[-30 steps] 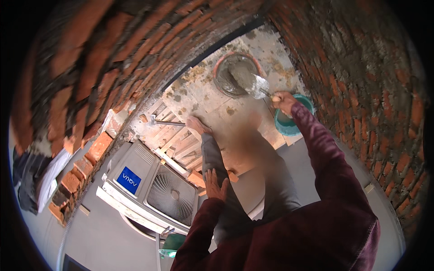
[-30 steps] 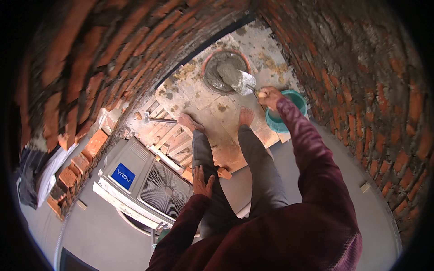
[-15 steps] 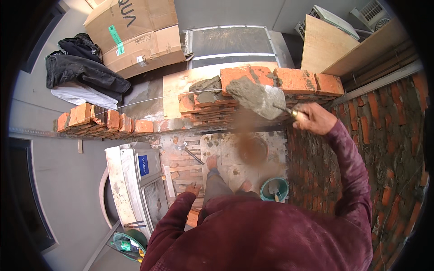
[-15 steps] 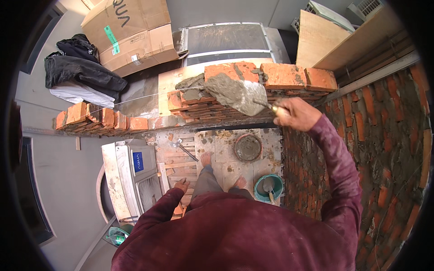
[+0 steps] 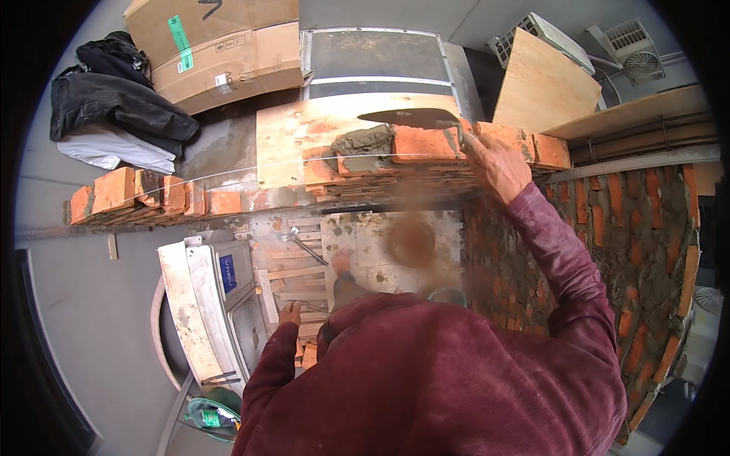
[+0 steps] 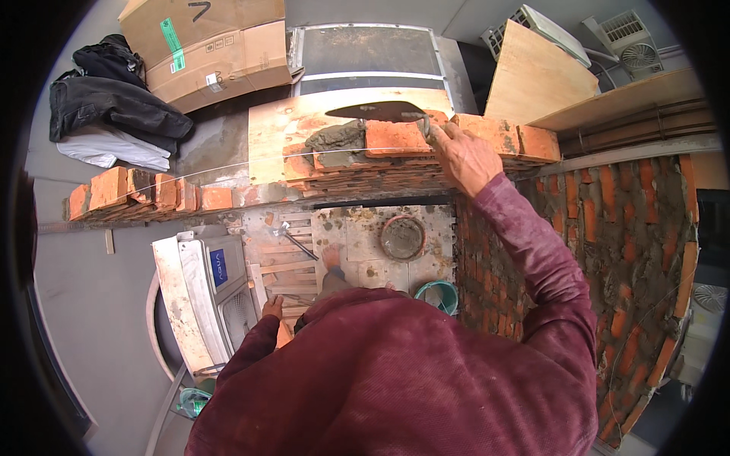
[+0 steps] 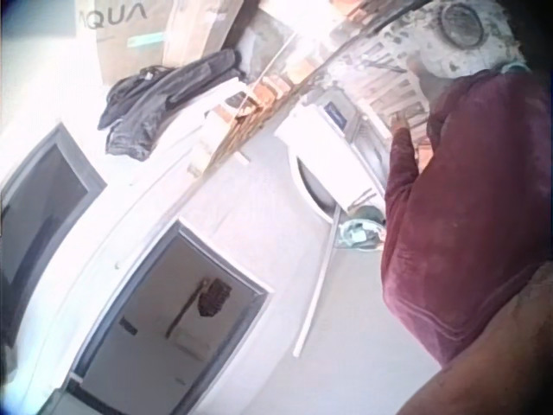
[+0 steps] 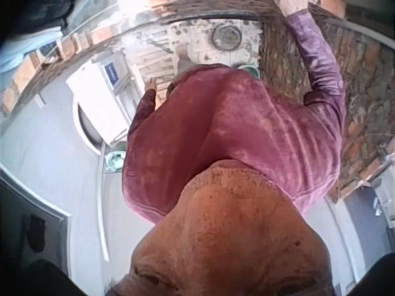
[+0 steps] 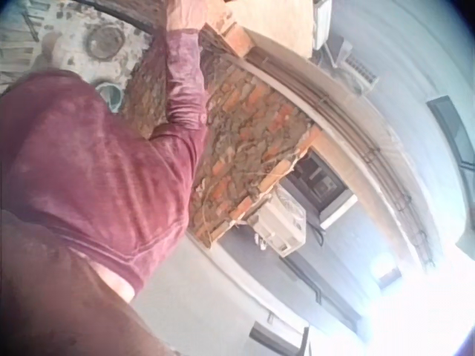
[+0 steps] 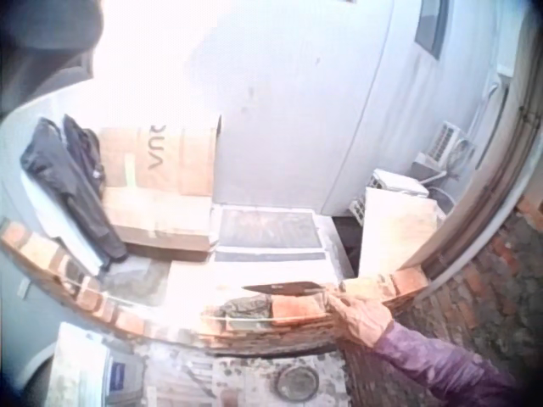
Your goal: The person builds a brick wall by applying mortar with a trowel, placing bricks along a guide string, and tapping them into position.
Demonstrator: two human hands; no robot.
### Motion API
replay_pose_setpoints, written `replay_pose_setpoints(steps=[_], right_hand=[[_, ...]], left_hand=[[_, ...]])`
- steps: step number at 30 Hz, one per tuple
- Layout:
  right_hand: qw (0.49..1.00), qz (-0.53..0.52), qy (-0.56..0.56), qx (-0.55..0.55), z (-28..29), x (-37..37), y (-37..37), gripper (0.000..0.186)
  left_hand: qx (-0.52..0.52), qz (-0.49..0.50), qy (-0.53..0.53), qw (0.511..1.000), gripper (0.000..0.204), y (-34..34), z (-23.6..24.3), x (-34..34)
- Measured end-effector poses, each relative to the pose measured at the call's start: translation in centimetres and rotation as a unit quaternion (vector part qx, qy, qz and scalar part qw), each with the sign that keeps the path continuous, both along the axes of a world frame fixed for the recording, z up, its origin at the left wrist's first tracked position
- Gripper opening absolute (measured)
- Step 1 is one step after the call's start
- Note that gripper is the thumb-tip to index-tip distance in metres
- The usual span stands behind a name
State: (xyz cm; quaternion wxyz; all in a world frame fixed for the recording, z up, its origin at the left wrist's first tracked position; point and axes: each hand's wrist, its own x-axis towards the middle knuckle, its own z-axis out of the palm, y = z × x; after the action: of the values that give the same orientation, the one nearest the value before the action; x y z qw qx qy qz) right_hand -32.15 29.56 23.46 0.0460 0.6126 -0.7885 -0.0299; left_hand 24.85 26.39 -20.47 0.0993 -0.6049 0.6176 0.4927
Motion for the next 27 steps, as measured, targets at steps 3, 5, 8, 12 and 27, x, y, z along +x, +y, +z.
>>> replay_pose_setpoints(steps=[3, 5, 8, 12, 27], right_hand=[[0.99, -0.056, -0.126, 0.013, 3.1, 1.1, 2.7, 0.025], [0.956, -0.121, -0.256, 0.076, 4.9, 2.0, 5.5, 0.026], [0.805, -0.294, -0.487, 0.168, 5.6, 7.0, 8.3, 0.031], [0.672, -0.328, -0.65, 0.137, 0.8, 12.0, 6.7, 0.033], [0.653, -0.322, -0.685, -0.006, -6.7, 14.5, 0.6, 0.032]], left_hand=[[-0.009, -0.022, 0.003, 1.0, 0.056, -1.6, -0.6, -2.3], [0.01, 0.014, 0.064, 0.998, 0.054, -2.3, -2.3, -3.5], [0.028, 0.026, 0.122, 0.992, 0.051, -3.6, 0.0, -7.4], [0.079, -0.015, 0.116, 0.99, 0.049, -3.5, -2.0, -8.3], [0.057, -0.111, 0.055, 0.991, 0.056, -1.0, -3.4, -3.9]])
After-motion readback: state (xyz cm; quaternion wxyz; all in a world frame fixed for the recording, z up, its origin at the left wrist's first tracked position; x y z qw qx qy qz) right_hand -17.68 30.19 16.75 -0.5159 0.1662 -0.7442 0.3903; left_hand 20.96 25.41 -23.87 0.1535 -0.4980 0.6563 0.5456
